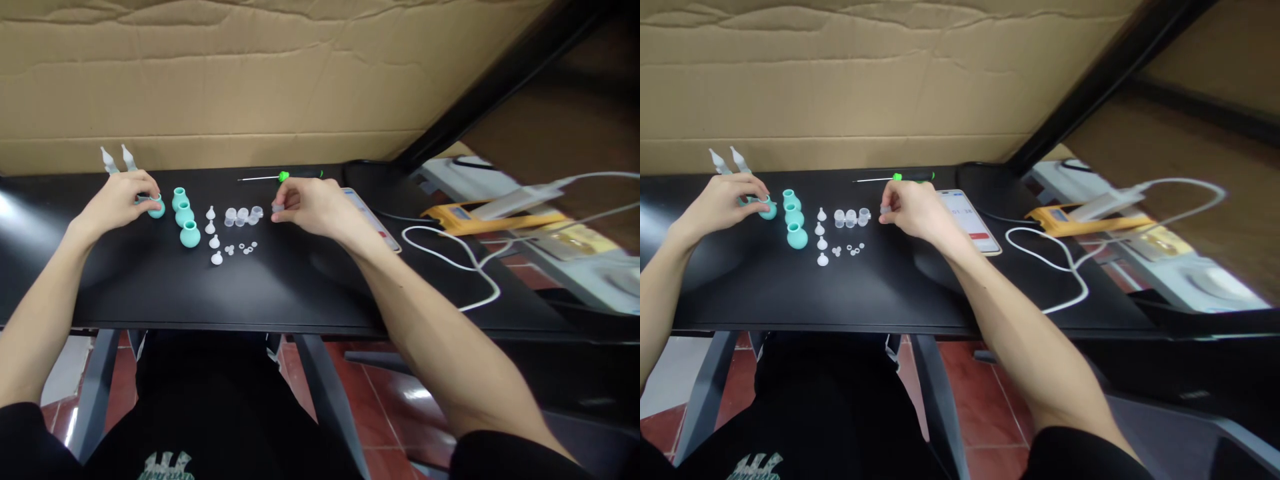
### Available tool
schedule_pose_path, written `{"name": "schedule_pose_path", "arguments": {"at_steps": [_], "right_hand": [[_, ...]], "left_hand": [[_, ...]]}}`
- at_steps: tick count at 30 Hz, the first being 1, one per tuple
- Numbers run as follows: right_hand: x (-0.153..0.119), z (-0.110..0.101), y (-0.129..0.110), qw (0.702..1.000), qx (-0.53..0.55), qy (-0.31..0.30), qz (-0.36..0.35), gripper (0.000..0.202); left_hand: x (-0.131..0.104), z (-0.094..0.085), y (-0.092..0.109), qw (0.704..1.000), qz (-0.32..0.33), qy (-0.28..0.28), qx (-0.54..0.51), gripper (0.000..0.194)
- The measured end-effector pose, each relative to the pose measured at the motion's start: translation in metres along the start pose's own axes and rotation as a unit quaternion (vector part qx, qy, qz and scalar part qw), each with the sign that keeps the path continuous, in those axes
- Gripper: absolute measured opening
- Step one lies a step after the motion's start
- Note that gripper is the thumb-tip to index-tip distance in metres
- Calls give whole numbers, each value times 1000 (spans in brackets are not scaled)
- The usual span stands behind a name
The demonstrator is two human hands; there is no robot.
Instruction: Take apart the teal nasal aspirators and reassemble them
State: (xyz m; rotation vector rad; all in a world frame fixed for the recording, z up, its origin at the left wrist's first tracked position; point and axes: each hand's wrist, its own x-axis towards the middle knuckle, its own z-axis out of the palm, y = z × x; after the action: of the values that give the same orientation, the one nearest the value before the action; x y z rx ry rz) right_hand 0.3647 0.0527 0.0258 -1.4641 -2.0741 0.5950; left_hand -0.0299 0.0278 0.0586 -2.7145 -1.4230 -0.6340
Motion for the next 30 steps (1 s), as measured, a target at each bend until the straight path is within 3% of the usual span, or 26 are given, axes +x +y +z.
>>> {"name": "schedule_pose_path", "arguments": {"at_steps": [7,11,16,24,30], "right_hand": [[2,9,3,1000,4,-4,-11,41],[6,15,13,999,27,4,-29,49],[8,20,24,998,-18,-1,-68,68],[-3,15,18,990,-78,55,-101,89],[-10,10,13,985,-92,67,-127,88]], "left_hand": [[1,3,0,999,-13,29,-26,38],[1,0,-1,999,-12,7,-29,42],[0,-3,1,999,-17,-21,-27,44],[0,-7,5,997,-14,-55,-51,45],[-1,-5,8,997,-21,-53,-56,41]]}}
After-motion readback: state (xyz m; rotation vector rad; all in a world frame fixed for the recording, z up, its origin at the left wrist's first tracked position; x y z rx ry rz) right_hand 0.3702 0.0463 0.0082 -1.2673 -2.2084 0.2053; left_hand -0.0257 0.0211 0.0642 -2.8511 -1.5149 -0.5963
